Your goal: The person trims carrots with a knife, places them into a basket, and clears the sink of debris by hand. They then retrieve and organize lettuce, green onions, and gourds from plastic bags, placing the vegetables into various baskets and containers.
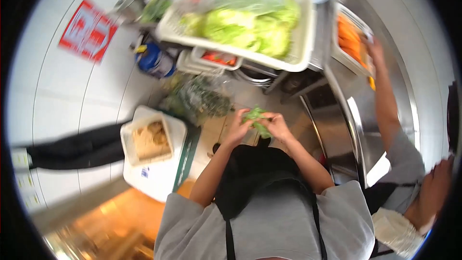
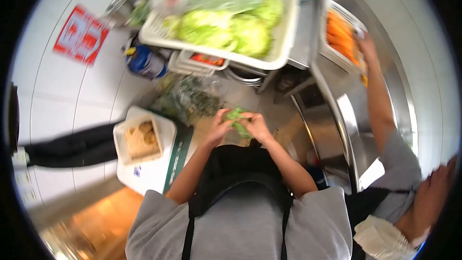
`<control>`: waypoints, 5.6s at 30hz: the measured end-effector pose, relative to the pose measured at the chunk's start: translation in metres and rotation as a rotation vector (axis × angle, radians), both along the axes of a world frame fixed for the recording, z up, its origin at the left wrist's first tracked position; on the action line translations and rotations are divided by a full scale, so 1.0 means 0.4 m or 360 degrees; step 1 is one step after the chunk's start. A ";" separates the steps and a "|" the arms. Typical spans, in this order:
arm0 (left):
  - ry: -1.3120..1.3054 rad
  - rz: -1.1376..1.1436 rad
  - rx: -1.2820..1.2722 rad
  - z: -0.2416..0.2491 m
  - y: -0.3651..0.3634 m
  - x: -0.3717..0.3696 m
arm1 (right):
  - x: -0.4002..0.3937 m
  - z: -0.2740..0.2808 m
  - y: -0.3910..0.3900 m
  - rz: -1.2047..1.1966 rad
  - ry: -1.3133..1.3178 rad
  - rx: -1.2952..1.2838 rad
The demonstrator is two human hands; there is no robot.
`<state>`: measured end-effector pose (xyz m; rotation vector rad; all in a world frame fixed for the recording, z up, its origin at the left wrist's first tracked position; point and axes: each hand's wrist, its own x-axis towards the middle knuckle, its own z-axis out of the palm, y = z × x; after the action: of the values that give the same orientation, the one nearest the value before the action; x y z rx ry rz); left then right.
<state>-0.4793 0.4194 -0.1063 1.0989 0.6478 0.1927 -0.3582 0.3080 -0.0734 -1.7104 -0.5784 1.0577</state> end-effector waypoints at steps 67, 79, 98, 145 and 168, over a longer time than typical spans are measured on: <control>0.1019 0.1045 0.0532 -0.754 0.371 -0.301 | -0.195 -0.935 1.130 0.1215 -0.1366 -0.0408; 0.0709 0.1287 0.0554 -0.596 0.450 -0.254 | -0.130 -0.920 1.084 0.1252 -0.1446 -0.0552; 0.0263 0.0841 0.0320 -0.414 0.285 -0.272 | 0.184 -0.889 0.615 0.0510 -0.0580 -0.0849; 0.0599 0.0165 0.0290 -0.657 0.053 -0.330 | 0.502 -0.610 0.173 0.1049 -0.2351 -0.1438; 0.1285 0.1082 -0.0105 -0.985 0.245 -0.393 | -0.532 -1.478 0.981 0.0184 0.0811 -0.0863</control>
<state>-0.6365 0.5172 -0.5003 0.8334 1.7374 0.3064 -0.5709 0.7002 -0.6647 -1.7618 -0.0579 1.7787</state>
